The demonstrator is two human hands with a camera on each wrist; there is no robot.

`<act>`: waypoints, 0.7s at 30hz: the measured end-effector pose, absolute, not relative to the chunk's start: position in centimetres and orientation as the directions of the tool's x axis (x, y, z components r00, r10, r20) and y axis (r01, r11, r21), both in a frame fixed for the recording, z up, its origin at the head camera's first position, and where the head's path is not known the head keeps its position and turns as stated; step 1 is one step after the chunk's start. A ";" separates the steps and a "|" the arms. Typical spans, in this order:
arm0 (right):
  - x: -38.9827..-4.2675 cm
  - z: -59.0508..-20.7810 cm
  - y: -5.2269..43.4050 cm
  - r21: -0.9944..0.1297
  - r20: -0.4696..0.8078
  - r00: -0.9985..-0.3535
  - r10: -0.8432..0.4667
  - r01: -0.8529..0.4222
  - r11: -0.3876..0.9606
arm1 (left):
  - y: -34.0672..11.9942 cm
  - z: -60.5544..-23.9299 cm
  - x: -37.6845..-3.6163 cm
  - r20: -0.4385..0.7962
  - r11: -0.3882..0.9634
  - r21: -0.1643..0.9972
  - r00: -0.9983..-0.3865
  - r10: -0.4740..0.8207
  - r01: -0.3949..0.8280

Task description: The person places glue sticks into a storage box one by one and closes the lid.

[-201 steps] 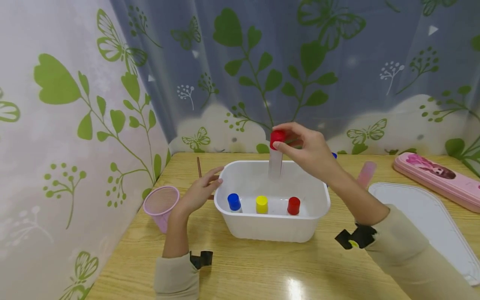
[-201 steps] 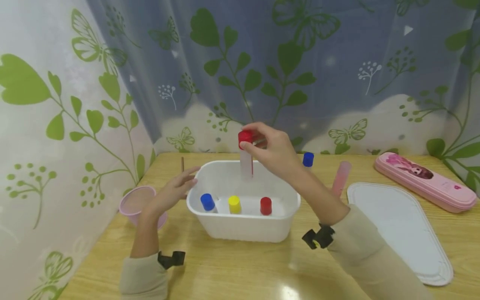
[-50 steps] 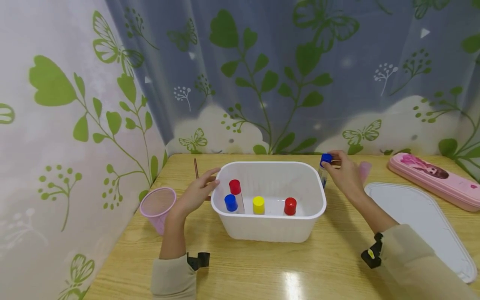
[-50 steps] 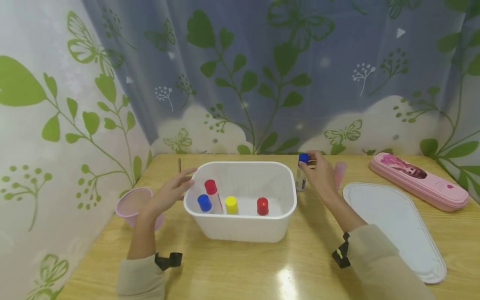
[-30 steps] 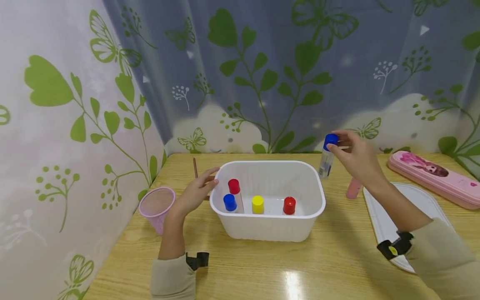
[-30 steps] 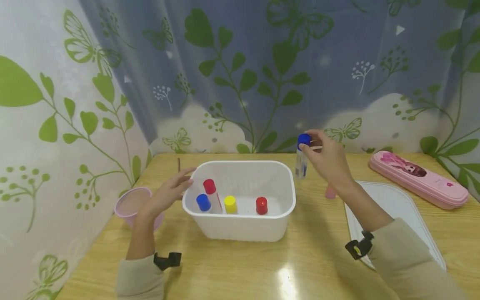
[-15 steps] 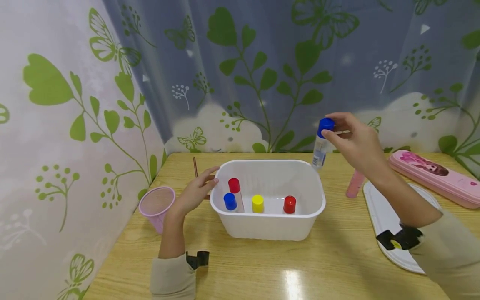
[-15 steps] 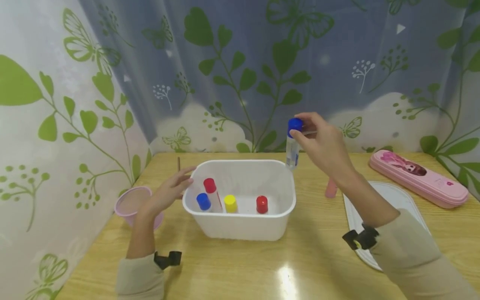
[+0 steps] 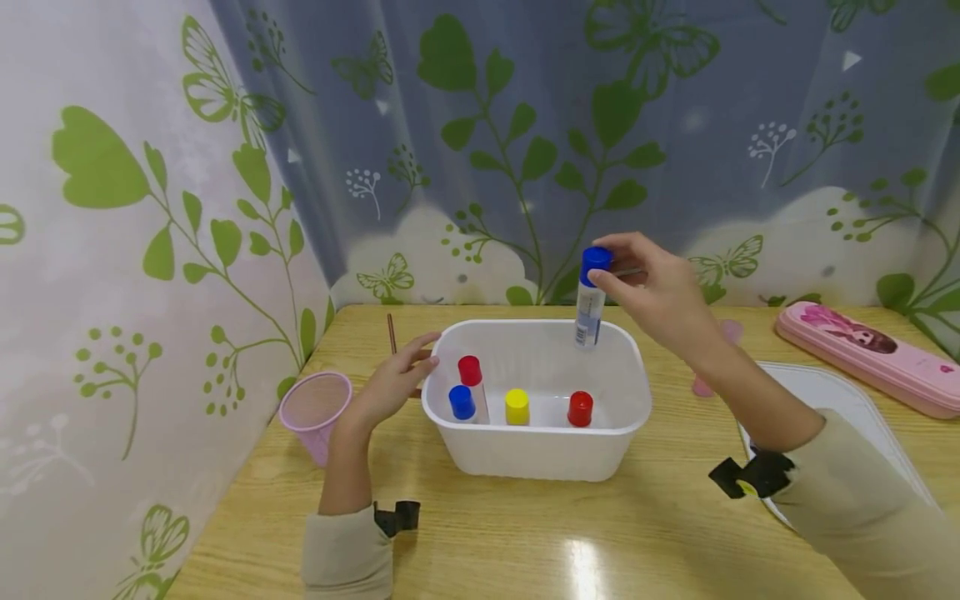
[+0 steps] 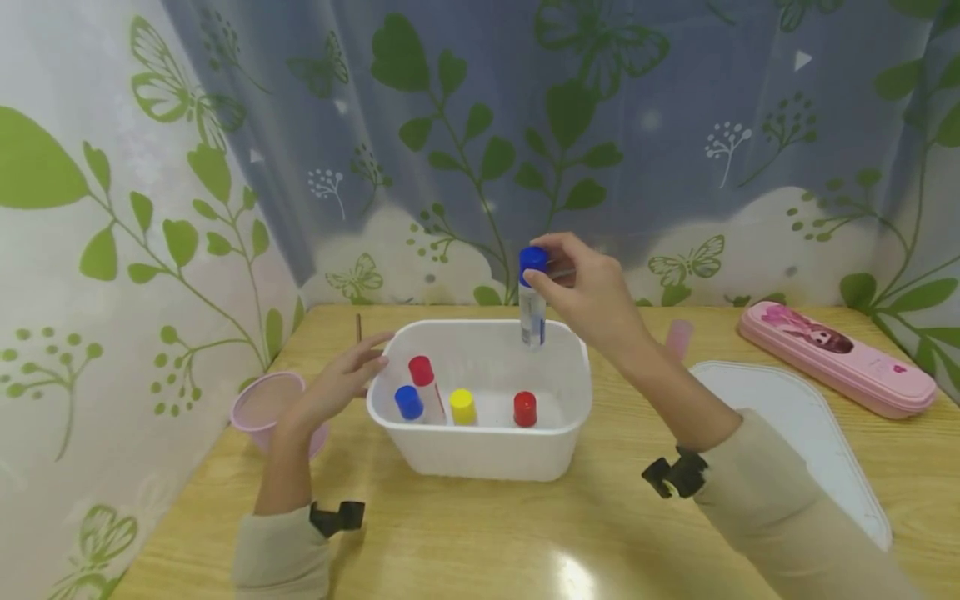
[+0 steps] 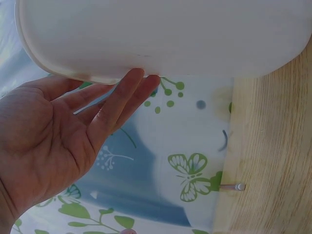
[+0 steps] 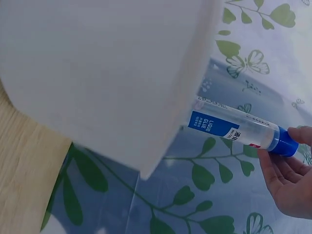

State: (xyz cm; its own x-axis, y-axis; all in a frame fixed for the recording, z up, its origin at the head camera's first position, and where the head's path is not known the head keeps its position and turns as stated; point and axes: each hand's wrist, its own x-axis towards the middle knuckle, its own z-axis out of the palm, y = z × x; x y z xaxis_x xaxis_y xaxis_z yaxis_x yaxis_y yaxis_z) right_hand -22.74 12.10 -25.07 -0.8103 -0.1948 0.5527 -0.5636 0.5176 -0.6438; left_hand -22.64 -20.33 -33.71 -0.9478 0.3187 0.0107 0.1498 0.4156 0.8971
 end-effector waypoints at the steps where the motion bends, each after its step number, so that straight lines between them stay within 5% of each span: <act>1: -22.8 -25.2 11.7 -0.650 0.547 -0.813 -0.198 -0.562 0.511 | -20.3 -33.7 -22.6 0.011 0.415 0.898 -0.948 0.317 0.149; 21: -23.5 -28.3 6.9 -0.720 0.480 -0.828 -0.289 -0.560 0.409 | -20.6 -33.7 -22.6 0.018 0.408 0.899 -0.946 0.325 0.157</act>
